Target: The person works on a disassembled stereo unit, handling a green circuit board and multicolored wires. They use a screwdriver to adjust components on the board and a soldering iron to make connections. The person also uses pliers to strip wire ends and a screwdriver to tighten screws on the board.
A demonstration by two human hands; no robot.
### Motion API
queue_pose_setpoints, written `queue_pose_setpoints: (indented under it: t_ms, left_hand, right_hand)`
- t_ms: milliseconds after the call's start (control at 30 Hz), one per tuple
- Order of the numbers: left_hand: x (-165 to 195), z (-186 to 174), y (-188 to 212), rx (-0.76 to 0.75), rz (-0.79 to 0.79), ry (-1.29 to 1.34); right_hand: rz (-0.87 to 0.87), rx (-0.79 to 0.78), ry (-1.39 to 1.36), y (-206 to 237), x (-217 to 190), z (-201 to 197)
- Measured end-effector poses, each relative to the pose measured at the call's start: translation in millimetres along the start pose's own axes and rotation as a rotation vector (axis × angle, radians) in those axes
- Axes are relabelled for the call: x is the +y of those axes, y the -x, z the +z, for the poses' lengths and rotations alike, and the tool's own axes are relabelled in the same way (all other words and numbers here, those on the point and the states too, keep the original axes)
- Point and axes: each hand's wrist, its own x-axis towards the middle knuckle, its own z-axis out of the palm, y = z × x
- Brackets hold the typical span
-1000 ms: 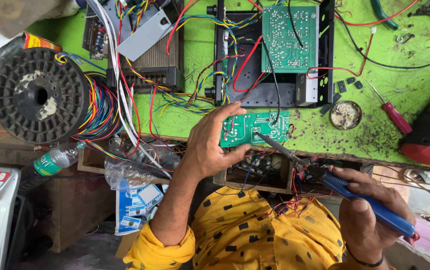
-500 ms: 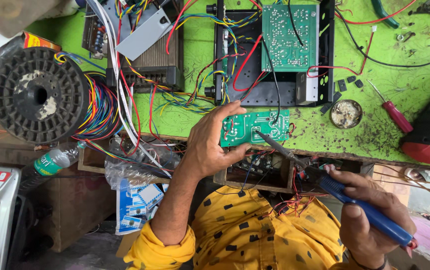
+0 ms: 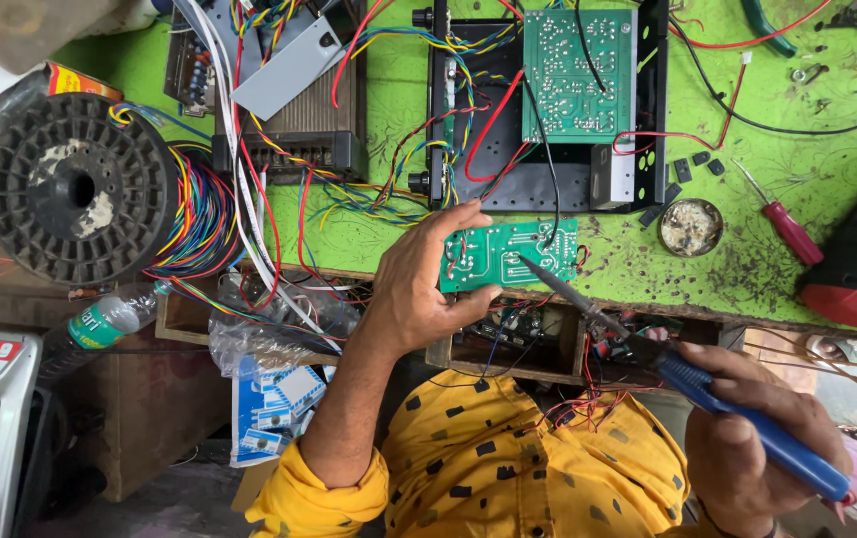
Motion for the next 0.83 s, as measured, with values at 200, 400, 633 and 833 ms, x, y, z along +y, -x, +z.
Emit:
queue_pose_setpoints:
  t_ms: [200,400,633,833]
  left_hand:
    - [-0.2,0.3,-0.6,-0.005,-0.005,-0.004]
    - [1.0,-1.1,-1.6,-0.009,-0.011,-0.002]
    - [1.4,0.2,-1.7,0.004,0.012,0.008]
    - [1.0,3.4,-4.9,0.010,0.013,0.005]
  right_hand:
    - [0.111,-0.027,-0.139,10.8,4.8,-8.8]
    - [0.118,-0.024,-0.120,17.1,9.1,-13.7]
    - [0.120,-0.318,0.308,-34.9,-2.1,-116.8]
    - [0.058,0.131,0.258,-30.8,8.7,-106.5]
